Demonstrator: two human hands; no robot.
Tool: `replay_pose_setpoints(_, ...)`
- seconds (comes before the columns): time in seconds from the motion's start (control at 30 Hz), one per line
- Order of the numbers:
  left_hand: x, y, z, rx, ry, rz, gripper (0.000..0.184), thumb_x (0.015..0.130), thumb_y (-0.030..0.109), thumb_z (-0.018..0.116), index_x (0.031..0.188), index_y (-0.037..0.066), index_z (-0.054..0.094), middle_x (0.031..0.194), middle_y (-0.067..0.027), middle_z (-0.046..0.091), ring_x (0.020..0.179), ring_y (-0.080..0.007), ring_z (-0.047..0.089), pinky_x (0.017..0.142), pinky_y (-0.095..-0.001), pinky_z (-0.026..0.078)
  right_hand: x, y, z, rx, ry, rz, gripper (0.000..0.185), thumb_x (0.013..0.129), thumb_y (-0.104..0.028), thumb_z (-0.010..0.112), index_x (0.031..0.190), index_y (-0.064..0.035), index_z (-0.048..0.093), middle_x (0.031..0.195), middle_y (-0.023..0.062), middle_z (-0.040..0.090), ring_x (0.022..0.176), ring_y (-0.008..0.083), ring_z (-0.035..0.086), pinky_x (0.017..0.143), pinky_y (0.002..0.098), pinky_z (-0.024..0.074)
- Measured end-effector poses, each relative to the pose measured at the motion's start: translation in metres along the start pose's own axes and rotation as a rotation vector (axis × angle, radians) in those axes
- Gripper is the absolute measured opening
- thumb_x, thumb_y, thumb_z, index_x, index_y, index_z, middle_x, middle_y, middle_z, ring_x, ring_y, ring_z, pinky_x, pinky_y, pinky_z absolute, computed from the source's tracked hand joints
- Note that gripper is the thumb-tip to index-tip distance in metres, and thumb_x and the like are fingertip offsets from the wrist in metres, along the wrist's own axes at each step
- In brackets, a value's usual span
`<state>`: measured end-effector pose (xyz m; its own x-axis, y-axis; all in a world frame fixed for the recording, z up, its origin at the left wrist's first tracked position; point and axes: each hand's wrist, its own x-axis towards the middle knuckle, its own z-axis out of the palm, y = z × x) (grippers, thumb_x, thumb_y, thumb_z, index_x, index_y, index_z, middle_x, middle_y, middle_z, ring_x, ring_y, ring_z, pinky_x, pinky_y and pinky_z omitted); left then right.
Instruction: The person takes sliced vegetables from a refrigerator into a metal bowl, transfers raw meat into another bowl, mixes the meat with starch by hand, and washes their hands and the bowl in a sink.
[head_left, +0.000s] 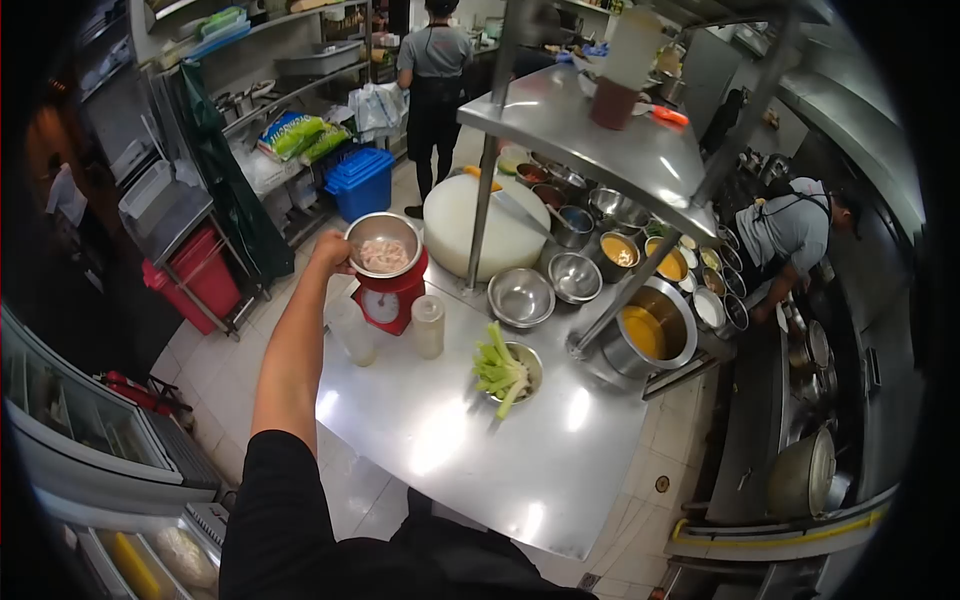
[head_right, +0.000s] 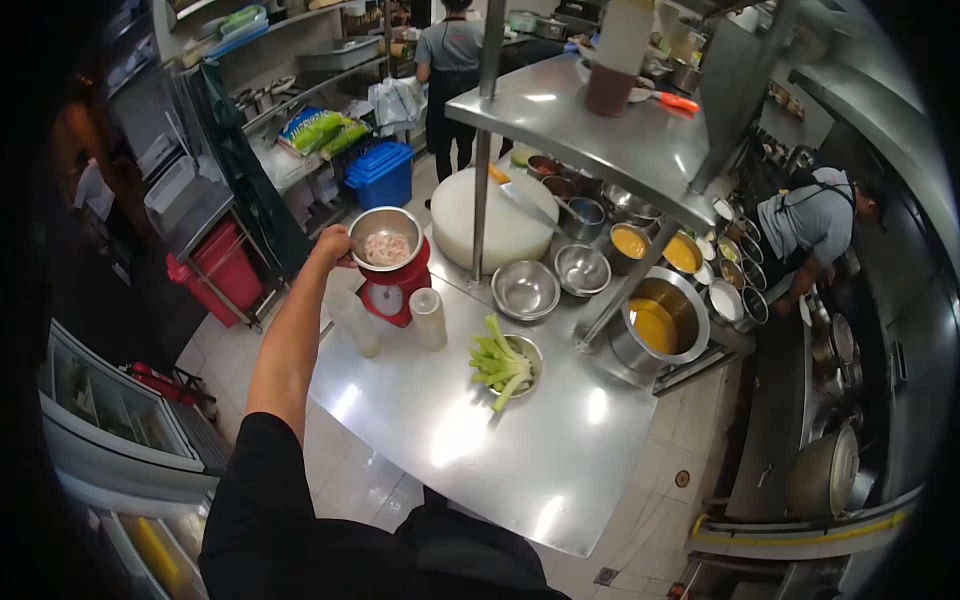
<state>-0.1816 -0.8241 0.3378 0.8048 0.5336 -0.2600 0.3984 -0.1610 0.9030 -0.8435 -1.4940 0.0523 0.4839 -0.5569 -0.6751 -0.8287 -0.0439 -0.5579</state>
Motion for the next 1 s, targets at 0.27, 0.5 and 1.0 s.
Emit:
replay_pose_setpoints(0.27,0.038,-0.018,-0.008,-0.022,-0.259,0.065,0.031,0.073,0.004,0.062,0.103,0.004,0.053,0.074,-0.0076,0.06,0.055,-0.0183,0.061,0.045,-0.0326,0.055,-0.016,-0.05,0.083,0.095,-0.036,0.176,0.025,0.077,-0.02,0.056,0.095,-0.0025,0.06,0.069,0.0054,0.057,0.056,0.0178,0.054,0.044,0.0312,0.0448)
replay_pose_setpoints(0.5,0.038,-0.026,-0.011,-0.053,-0.256,0.109,0.038,0.074,0.011,0.066,0.108,-0.002,0.053,0.078,-0.0103,0.062,0.056,-0.0174,0.062,0.043,-0.0284,0.054,0.021,-0.097,0.111,0.132,-0.006,0.121,0.02,0.078,-0.005,0.055,0.097,-0.0017,0.058,0.074,0.0074,0.06,0.058,0.0189,0.057,0.045,0.0319,0.0471)
replay_pose_setpoints(1.0,0.031,-0.025,0.0,-0.008,-0.138,0.078,0.036,0.074,0.021,0.063,0.098,-0.005,0.056,0.085,-0.0176,0.062,0.061,-0.0256,0.064,0.05,-0.0353,0.055,0.038,-0.09,0.093,-0.13,0.033,-0.009,0.017,0.078,-0.006,0.058,0.094,-0.0003,0.061,0.071,0.008,0.061,0.054,0.0186,0.058,0.043,0.032,0.0468)
